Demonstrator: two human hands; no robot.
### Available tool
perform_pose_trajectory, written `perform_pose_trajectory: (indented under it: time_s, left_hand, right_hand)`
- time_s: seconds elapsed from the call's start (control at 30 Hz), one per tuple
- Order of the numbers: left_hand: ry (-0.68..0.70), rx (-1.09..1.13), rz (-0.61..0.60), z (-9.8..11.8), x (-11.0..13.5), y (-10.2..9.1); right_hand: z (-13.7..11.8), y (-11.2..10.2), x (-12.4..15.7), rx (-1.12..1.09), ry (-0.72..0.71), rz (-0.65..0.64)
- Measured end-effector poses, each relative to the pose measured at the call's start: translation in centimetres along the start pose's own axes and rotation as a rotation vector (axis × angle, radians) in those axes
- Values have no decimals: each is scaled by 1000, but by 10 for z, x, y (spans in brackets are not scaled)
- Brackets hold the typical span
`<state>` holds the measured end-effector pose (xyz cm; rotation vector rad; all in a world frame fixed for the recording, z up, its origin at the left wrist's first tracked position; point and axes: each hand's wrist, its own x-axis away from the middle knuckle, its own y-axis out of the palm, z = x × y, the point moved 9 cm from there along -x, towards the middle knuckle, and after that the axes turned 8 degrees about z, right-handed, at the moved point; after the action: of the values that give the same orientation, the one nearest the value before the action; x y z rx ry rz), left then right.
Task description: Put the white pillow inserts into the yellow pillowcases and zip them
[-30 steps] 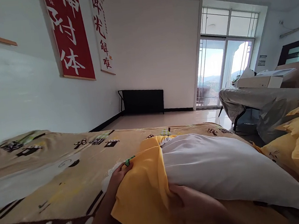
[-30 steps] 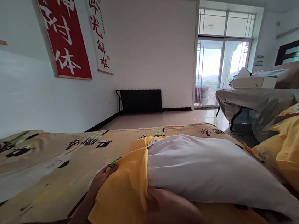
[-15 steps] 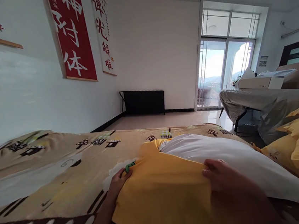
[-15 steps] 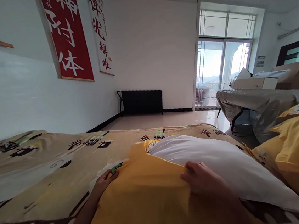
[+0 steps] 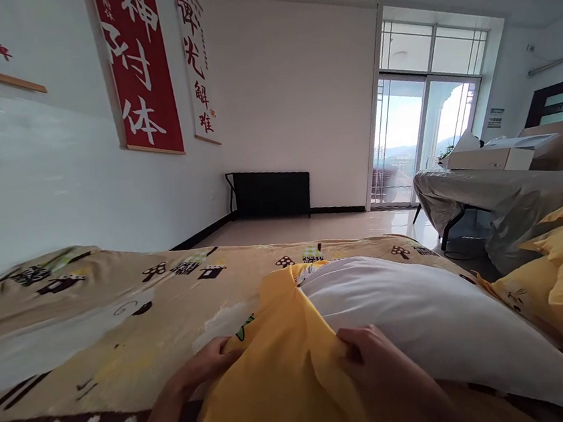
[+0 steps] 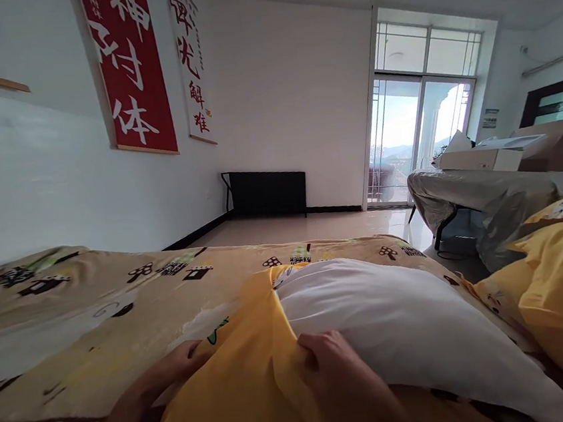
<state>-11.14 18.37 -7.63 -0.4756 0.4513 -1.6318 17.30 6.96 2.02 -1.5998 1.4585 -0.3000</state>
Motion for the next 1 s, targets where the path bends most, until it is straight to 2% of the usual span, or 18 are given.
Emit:
perform_pose_trajectory:
  time_s: [0.07, 0.17, 0.33, 0.4, 0.47, 0.57, 0.63, 0.73, 0.87, 1.0]
  left_hand:
    - [12, -27, 21, 5, -6, 2]
    - [48, -179, 260, 16, -16, -13]
    - [61, -438, 593, 36, -11, -29]
    - [52, -500, 643, 36, -8, -29]
    - [41, -534, 640, 29, -9, -27]
    - [12, -542, 605, 15, -13, -26]
    - [3, -521, 590, 8, -14, -26]
    - [-6, -473, 573, 3, -14, -26]
    - [-12, -375, 557, 5, -17, -27]
    - [27, -217, 469, 14, -16, -35]
  right_hand:
    - [6, -16, -2, 14, 40, 64]
    - [3, -22, -2, -111, 71, 68]
    - [-22, -2, 4, -717, 125, -110]
    - [-31, 10, 7, -688, 97, -230]
    - [-31, 22, 8, -512, 62, -335]
    - [-18, 25, 6, -344, 31, -383]
    - [-2, 17, 4, -217, 50, -341]
    - [27, -7, 4, -58, 147, -232]
    - [62, -41, 4, -105, 308, -25]
    - [87, -65, -4, -219, 337, 214]
